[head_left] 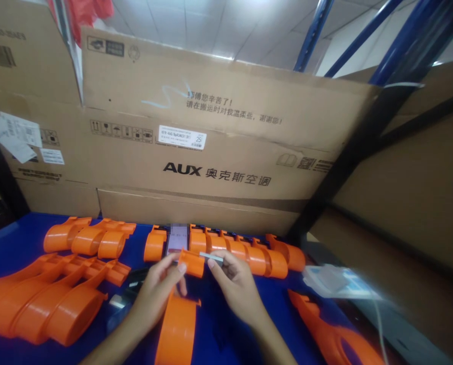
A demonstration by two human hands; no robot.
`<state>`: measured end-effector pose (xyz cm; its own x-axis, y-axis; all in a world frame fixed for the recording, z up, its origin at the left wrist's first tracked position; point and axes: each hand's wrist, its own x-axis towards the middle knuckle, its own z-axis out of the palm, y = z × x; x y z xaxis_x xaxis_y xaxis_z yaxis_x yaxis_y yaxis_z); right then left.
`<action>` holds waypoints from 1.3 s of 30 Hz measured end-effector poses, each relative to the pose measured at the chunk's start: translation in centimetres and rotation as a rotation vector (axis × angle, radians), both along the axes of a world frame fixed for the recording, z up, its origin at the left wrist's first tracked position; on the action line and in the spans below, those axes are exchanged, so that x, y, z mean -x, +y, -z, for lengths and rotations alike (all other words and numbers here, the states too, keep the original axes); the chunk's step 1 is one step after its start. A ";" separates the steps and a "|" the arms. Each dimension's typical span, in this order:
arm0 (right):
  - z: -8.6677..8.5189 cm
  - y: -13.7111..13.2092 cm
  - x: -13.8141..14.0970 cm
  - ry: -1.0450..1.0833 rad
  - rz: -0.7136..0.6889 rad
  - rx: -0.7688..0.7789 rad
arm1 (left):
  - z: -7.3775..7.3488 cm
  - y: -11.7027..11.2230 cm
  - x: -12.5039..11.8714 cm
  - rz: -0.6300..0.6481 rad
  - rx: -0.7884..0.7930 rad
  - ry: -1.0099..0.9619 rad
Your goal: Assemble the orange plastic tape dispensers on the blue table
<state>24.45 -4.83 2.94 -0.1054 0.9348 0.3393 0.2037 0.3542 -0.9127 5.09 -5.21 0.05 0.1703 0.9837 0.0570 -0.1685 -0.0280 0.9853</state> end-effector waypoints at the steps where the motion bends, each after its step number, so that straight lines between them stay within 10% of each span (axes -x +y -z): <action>1: 0.1 0.0 0.2 0.008 0.004 0.000 | 0.1 0.0 0.0 0.003 0.000 0.008; 15: 0.7 0.5 -0.8 0.137 0.262 -0.025 | -0.3 0.4 0.0 -0.062 -0.012 0.025; 39: 0.8 -0.1 0.4 0.128 0.098 -0.005 | 0.0 0.5 0.4 0.031 -0.110 0.179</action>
